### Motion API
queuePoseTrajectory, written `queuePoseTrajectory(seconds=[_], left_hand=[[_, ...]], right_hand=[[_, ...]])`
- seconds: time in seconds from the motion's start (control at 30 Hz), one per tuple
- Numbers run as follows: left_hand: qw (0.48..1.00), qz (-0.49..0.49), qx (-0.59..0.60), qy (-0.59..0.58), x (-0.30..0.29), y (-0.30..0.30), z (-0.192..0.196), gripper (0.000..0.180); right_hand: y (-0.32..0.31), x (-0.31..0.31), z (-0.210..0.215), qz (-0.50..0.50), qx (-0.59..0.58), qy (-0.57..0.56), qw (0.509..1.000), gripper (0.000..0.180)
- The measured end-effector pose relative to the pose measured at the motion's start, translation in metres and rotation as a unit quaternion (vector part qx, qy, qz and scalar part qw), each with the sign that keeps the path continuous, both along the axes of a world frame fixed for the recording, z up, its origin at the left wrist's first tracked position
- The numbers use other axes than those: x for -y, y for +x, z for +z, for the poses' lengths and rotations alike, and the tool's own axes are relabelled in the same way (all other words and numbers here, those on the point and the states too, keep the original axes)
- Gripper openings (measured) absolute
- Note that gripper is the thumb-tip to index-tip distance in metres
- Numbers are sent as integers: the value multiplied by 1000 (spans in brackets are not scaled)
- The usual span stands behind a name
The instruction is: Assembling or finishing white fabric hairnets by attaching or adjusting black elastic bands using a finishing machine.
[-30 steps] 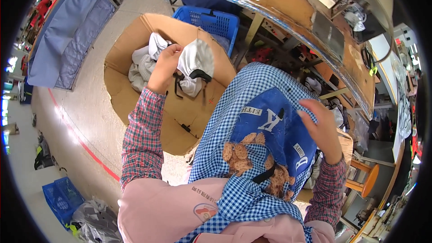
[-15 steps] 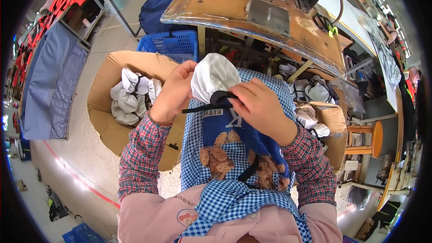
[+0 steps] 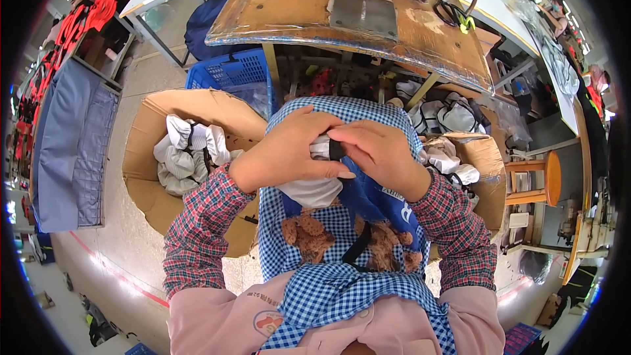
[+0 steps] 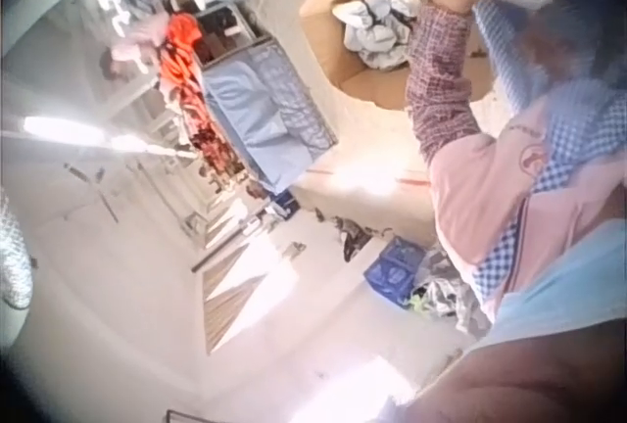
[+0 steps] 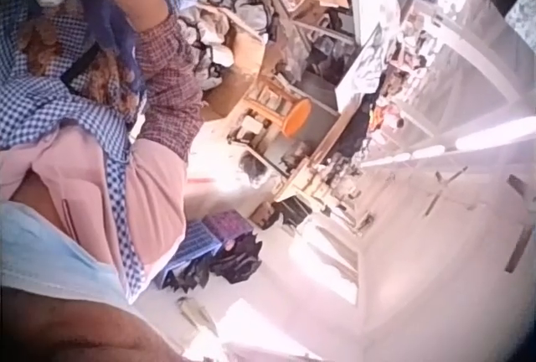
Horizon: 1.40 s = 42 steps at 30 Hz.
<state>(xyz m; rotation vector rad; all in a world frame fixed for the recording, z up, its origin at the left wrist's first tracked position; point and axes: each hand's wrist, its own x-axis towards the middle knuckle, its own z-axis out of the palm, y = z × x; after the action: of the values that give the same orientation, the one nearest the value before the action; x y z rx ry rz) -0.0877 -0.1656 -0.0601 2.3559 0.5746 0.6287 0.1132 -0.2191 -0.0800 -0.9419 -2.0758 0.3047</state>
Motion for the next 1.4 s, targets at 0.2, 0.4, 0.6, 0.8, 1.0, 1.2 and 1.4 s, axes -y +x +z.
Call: queuePoseTrajectory(seconds=[0.2,0.4,0.6,0.8,1.0,1.2,1.4], left_hand=[[982,60,18,-175,0,8,1,46],[970,90,54,-218,-4,10,-7,43],[967,44,30,-248,-7,16,4,39],[969,-7,-58,-239,-23,23,6,37],[983,-12,3,-181,-36,36,14,30],[980,-6,-74,-186,-75,45,37,22],[966,6,-18,-259,-124,53,42,26]], right_hand=[[14,-5,4,-34,-178,-205,962,22],[25,1,15,-19,-190,-167,967,30],[41,-6,31,28,73,-46,996,37],[50,-14,24,20,28,-9,999,20],[57,-24,29,-28,58,3,998,12],[64,-49,24,-64,-31,-6,997,11],[60,-80,33,-123,-133,-34,983,11]])
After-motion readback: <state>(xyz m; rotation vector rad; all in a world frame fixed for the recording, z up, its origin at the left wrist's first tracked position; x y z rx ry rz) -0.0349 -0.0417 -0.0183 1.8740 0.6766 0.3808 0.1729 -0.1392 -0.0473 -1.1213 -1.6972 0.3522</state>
